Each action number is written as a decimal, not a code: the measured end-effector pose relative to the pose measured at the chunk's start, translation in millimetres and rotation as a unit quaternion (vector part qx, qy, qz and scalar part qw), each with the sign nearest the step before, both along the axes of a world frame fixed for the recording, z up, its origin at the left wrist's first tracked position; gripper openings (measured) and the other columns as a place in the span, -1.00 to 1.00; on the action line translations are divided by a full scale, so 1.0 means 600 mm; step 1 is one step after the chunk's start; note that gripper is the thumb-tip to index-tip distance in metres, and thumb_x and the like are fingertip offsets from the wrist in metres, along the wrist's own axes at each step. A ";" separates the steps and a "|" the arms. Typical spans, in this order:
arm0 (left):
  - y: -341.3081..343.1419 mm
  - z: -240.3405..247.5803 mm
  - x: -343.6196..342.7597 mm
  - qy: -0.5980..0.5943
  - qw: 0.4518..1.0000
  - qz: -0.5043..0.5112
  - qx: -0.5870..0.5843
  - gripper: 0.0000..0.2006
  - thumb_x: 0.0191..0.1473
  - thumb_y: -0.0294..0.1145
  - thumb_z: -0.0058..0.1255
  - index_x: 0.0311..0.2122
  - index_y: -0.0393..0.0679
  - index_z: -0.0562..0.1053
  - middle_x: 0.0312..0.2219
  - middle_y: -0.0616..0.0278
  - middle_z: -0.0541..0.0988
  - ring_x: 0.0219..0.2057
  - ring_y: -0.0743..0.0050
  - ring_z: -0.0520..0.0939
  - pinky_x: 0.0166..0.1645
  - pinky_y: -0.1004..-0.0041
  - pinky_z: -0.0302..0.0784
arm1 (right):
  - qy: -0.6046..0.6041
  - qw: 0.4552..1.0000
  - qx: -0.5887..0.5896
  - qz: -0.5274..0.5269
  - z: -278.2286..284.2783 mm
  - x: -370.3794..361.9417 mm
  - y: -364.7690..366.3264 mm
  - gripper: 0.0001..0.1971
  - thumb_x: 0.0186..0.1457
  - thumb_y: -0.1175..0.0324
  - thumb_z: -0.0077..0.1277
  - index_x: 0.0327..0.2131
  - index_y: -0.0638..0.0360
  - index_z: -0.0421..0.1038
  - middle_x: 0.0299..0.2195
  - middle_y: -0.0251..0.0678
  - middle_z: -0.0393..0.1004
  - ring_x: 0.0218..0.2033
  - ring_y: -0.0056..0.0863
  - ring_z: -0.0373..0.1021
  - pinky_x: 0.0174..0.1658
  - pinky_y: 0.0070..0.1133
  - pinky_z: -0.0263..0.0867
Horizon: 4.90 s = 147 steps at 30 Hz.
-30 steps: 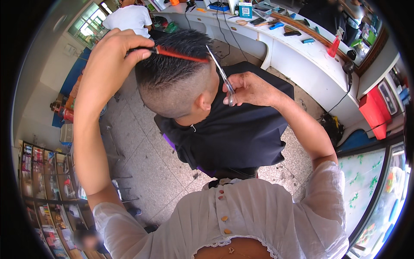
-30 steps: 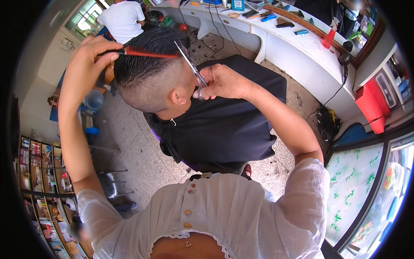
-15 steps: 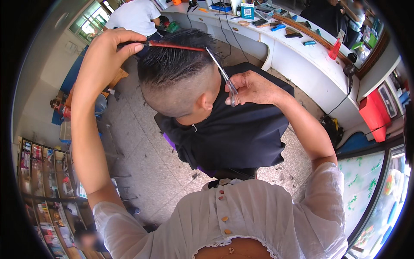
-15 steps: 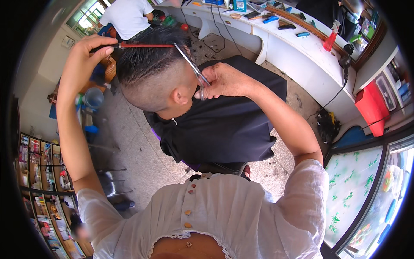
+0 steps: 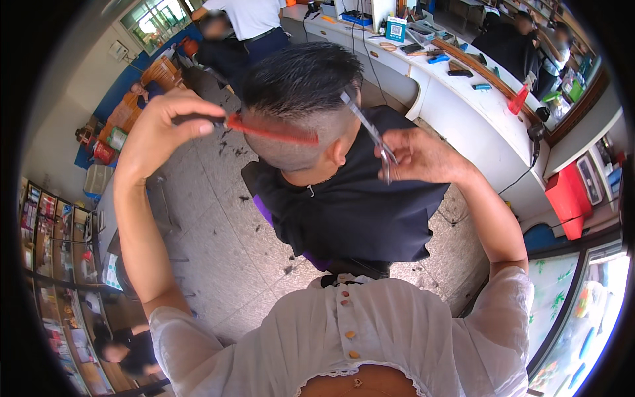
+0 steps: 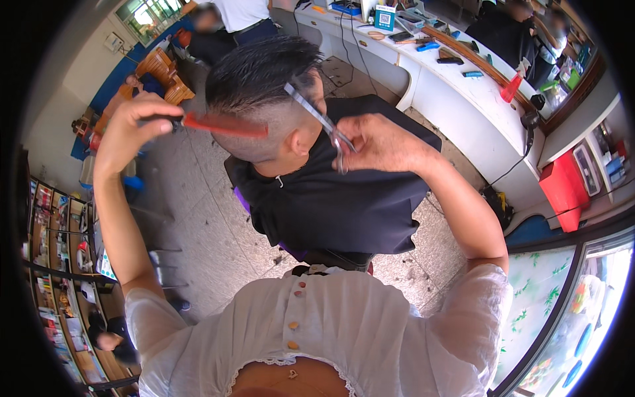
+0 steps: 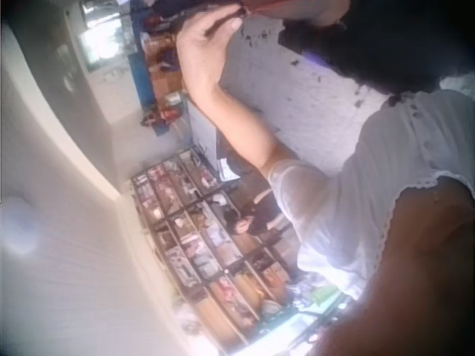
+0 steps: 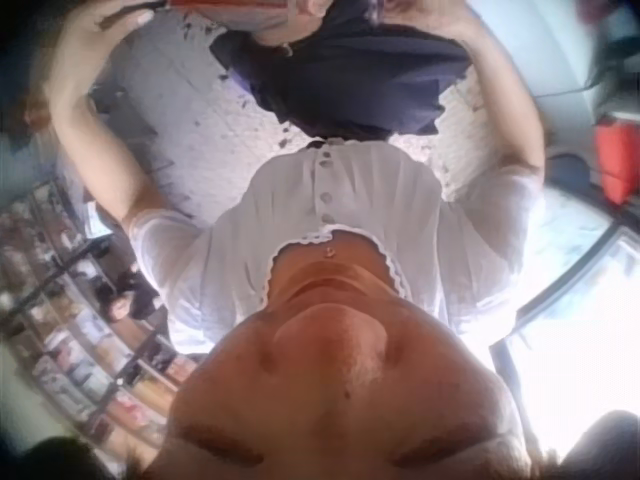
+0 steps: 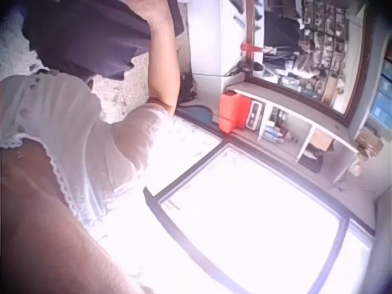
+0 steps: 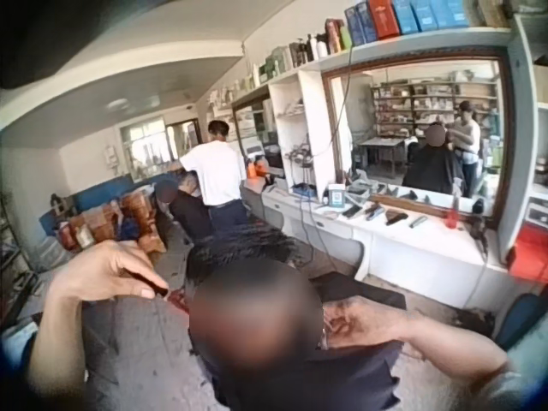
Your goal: The person uses electric clippers to trim the sides and back of a seated client's head, then switches to a comb and scissors to refine the top and sides. They spray water on the hair and continue trimming with scissors, finishing with a hairdryer.
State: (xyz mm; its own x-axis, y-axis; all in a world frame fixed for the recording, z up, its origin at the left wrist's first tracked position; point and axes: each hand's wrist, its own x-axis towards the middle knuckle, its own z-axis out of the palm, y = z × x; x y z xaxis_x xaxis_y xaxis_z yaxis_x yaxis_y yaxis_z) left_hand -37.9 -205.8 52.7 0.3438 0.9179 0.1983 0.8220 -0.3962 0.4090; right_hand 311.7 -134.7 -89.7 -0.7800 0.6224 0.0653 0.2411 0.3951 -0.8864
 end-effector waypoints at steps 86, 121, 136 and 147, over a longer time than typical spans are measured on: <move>0.045 0.005 0.195 0.269 0.899 0.155 0.308 -0.77 -0.10 -0.42 0.07 -0.26 -0.20 0.50 -0.40 0.18 0.52 -0.33 0.24 0.44 -0.19 0.39 0.33 | 0.086 0.982 -0.074 0.148 -0.041 0.034 0.119 -0.82 -0.05 0.40 0.07 -0.37 0.25 0.33 -0.49 -0.38 0.47 -0.46 -0.64 0.40 -0.37 -0.70 0.30; 0.054 -0.021 0.164 0.005 0.970 0.207 0.125 -0.81 -0.01 -0.46 0.03 -0.25 -0.27 0.50 -0.36 0.26 0.54 -0.27 0.50 0.51 -0.10 0.54 0.34 | -0.055 0.949 0.053 0.306 0.031 0.023 0.216 -0.73 -0.07 0.45 0.09 -0.25 0.26 0.32 -0.53 -0.46 0.38 -0.48 -0.73 0.35 -0.41 -0.73 0.27; -0.037 -0.033 0.174 -0.079 0.924 0.352 0.129 -0.81 -0.01 -0.47 0.04 -0.25 -0.27 0.50 -0.38 0.30 0.56 -0.28 0.58 0.51 -0.09 0.59 0.33 | -0.134 0.875 0.262 0.384 0.120 -0.001 0.251 -0.77 -0.13 0.45 0.13 -0.36 0.25 0.33 -0.55 -0.45 0.40 -0.50 -0.73 0.35 -0.41 -0.74 0.26; -0.072 -0.060 0.161 -0.125 0.895 0.405 0.136 -0.78 -0.01 -0.41 0.07 -0.22 -0.21 0.52 -0.40 0.34 0.56 -0.33 0.66 0.48 -0.18 0.58 0.36 | -0.201 0.857 0.248 0.404 0.153 -0.010 0.274 -0.79 -0.13 0.37 0.12 -0.40 0.22 0.35 -0.57 -0.47 0.42 -0.59 -0.73 0.35 -0.50 -0.76 0.24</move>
State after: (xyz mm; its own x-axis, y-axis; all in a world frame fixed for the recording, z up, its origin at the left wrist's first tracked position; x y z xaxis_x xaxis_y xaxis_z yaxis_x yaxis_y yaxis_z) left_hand 58.6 -249.0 16.5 -0.4997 0.7519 0.4300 0.7809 0.1763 0.5993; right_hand 305.8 29.6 1.9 -0.9651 -0.1580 -0.2090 -0.0424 0.8813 -0.4706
